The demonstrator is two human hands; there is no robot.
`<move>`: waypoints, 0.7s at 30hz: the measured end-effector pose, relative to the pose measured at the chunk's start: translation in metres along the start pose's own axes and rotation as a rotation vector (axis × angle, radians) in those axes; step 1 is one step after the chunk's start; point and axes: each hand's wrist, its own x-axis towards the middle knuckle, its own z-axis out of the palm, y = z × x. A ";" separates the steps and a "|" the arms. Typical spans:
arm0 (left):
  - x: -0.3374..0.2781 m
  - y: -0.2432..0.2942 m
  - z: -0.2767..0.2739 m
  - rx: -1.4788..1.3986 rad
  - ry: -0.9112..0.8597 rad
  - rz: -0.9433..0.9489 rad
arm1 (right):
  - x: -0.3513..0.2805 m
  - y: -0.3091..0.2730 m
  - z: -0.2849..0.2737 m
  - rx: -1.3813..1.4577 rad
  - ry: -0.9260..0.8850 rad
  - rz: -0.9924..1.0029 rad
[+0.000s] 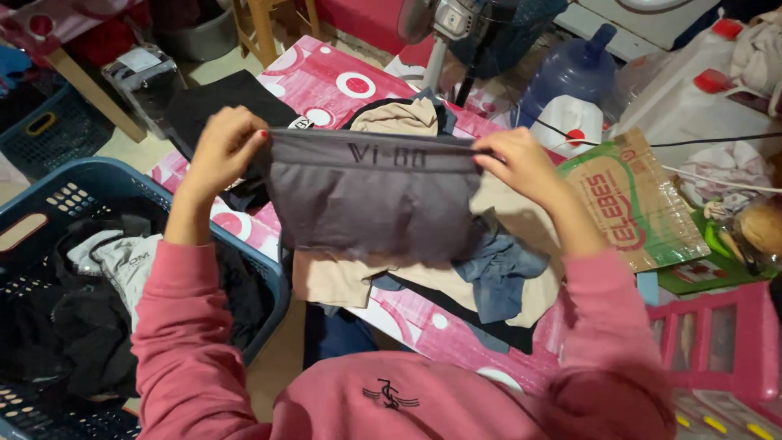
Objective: The person folds various pieces of clothing, including black, grey, and blue shorts, and a beige t-shirt, on a table. They use a piece of cardboard as a guide to ensure uniform folding and stack the finished items neatly.
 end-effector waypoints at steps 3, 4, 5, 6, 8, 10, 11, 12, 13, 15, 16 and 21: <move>0.000 0.045 -0.012 0.642 0.125 0.168 | 0.041 0.013 0.038 -0.126 -0.004 -0.022; -0.005 0.061 -0.013 0.644 0.125 0.165 | 0.053 0.018 0.045 -0.123 -0.005 -0.024; -0.009 0.078 -0.013 0.711 0.177 0.249 | 0.065 0.024 0.052 -0.165 0.063 -0.097; -0.011 0.095 -0.014 0.778 0.230 0.337 | 0.078 0.029 0.058 -0.208 0.133 -0.171; -0.024 0.130 0.005 0.715 0.179 0.445 | 0.083 0.052 0.079 -0.133 0.142 -0.121; -0.032 0.156 0.033 0.648 0.127 0.548 | 0.078 0.074 0.098 -0.056 0.146 -0.071; -0.033 0.163 0.050 0.589 0.039 0.660 | 0.072 0.084 0.107 -0.083 0.167 -0.095; -0.035 0.171 0.069 0.523 -0.049 0.770 | 0.063 0.094 0.116 -0.111 0.184 -0.117; -0.045 0.164 0.095 0.521 -0.049 0.766 | 0.045 0.095 0.123 -0.108 0.180 -0.117; -0.067 0.150 0.145 0.454 -0.246 0.801 | 0.006 0.095 0.140 -0.167 -0.097 0.149; -0.078 0.147 0.172 0.450 -0.249 0.798 | -0.018 0.093 0.144 -0.164 -0.101 0.152; -0.139 0.123 0.309 0.106 -0.429 0.848 | -0.141 0.098 0.179 -0.246 -0.179 0.212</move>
